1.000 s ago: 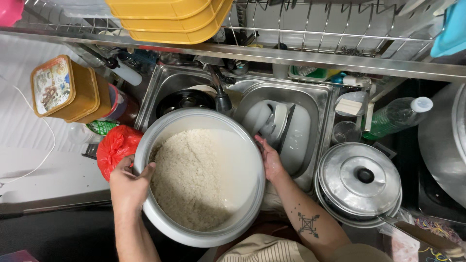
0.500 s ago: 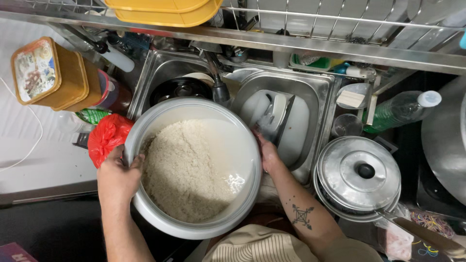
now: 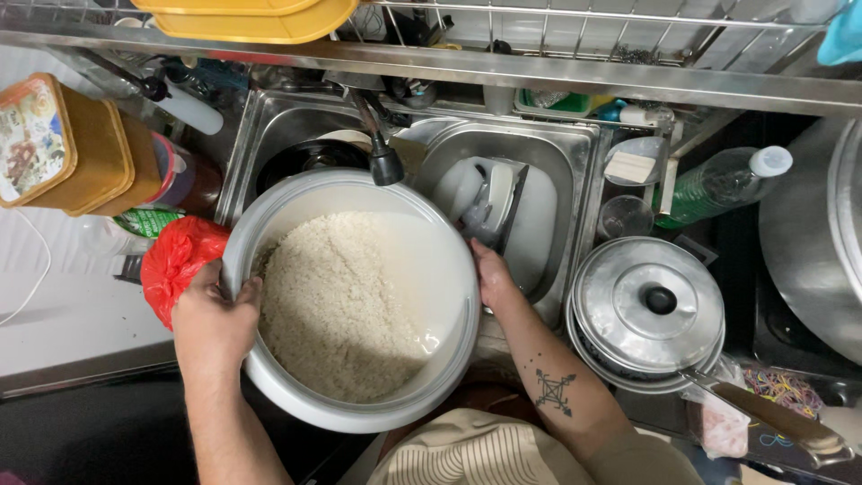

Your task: The person washes a large batch of rice in a big pot at a stainless steel sink. They run tap water into the pot, rub and agitate the rice by hand, tilt the pot to drain the cloudy water, and repeat rinsing cycles, finally leveling the wet rice in the pot.

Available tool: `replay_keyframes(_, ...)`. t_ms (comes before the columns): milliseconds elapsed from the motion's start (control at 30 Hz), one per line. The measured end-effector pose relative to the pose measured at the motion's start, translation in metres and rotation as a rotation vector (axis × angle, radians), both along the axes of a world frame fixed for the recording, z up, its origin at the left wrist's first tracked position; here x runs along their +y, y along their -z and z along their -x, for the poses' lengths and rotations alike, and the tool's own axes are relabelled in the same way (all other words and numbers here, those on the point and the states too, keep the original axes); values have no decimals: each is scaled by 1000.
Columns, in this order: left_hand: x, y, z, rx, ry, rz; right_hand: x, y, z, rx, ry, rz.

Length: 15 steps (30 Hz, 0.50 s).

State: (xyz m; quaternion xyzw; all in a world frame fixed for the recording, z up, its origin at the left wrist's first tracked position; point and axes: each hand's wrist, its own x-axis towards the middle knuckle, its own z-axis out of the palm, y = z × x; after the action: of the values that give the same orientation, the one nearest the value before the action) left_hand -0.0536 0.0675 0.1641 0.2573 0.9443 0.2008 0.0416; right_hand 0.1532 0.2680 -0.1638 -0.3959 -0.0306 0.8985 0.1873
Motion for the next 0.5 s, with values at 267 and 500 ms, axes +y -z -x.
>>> replay_keyframes(267,2,8,1,-115,12,-116,2,-5,0,-118,44,-109)
replay_keyframes(500,-6,8,-4,-250,-36,-257,-5,-4,-7,102,167,-201)
